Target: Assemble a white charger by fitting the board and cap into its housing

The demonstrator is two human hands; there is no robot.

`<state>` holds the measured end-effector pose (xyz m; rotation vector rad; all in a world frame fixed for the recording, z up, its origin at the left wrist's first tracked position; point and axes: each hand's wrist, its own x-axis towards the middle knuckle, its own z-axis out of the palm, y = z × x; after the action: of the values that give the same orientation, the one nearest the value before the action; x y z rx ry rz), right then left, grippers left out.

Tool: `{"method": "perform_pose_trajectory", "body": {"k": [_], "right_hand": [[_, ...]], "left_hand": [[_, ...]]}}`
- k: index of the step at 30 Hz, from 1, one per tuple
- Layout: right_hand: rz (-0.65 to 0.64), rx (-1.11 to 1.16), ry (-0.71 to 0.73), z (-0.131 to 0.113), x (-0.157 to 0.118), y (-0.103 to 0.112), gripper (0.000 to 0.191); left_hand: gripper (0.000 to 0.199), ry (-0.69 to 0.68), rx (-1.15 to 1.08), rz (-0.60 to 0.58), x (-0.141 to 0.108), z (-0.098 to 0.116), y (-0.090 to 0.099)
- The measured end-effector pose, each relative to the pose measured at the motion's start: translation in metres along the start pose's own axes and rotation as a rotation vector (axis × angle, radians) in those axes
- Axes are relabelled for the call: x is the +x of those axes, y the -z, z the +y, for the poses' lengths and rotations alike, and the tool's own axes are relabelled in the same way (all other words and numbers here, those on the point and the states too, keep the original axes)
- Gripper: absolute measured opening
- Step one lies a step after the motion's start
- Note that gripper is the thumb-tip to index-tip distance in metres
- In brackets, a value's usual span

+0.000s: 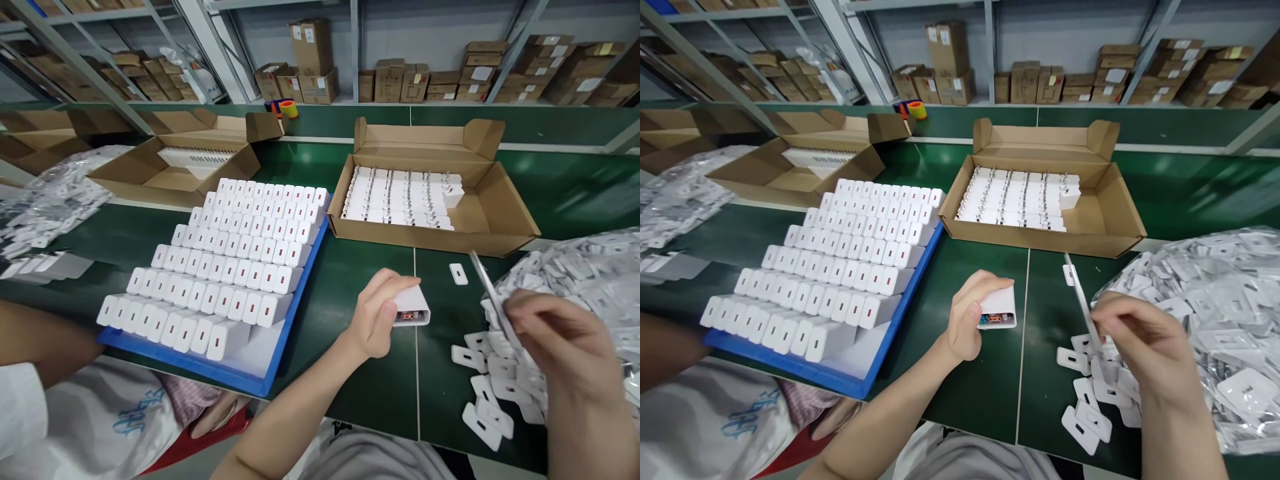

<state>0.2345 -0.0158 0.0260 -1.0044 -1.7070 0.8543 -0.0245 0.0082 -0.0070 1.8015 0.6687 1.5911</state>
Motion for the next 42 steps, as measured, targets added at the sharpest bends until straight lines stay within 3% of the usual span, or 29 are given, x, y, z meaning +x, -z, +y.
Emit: {"method": "perform_pose_trajectory", "body": {"k": [3, 10, 15, 17, 21, 24, 28, 32, 37, 42], "right_hand": [[-0.033, 0.085, 0.063, -0.005, -0.002, 0.002, 0.023], [-0.397, -0.65, 0.08, 0.022, 0.0, -0.048, 0.026], [-0.643, -0.623, 0.137, 0.006, -0.013, -0.077, 0.031], [-0.679, -0.691, 0.168, -0.001, -0.02, -0.095, 0.036], [-0.668, -0.829, 0.42, 0.001, -0.033, -0.124, 0.029], [-0.688, -0.837, 0.462, 0.009, -0.035, -0.119, 0.032], [-0.703, -0.858, 0.304, 0.02, -0.027, -0.088, 0.034], [-0.612, -0.899, 0.179, 0.025, -0.02, -0.068, 0.04], [-0.696, -0.927, 0.365, 0.028, -0.031, -0.078, 0.063], [-0.733, -0.948, 0.436, 0.025, -0.038, -0.094, 0.039]], "left_hand": [[0.049, 0.017, -0.015, -0.016, -0.002, -0.001, -0.003], [0.048, 0.234, 0.081, 0.008, -0.004, -0.006, -0.002], [0.049, 0.215, 0.065, 0.024, -0.002, -0.006, 0.001], [0.049, 0.202, 0.067, 0.028, -0.001, -0.005, 0.001], [0.05, 0.2, 0.065, 0.054, 0.001, -0.001, 0.002], [0.05, 0.201, 0.059, 0.065, 0.001, 0.0, 0.004], [0.05, 0.199, 0.041, 0.087, 0.002, 0.0, 0.005], [0.05, 0.206, 0.035, 0.095, 0.001, 0.0, 0.004], [0.05, 0.235, 0.045, 0.108, 0.0, -0.002, 0.003], [0.05, 0.244, 0.08, 0.1, 0.0, -0.003, 0.002]]}}
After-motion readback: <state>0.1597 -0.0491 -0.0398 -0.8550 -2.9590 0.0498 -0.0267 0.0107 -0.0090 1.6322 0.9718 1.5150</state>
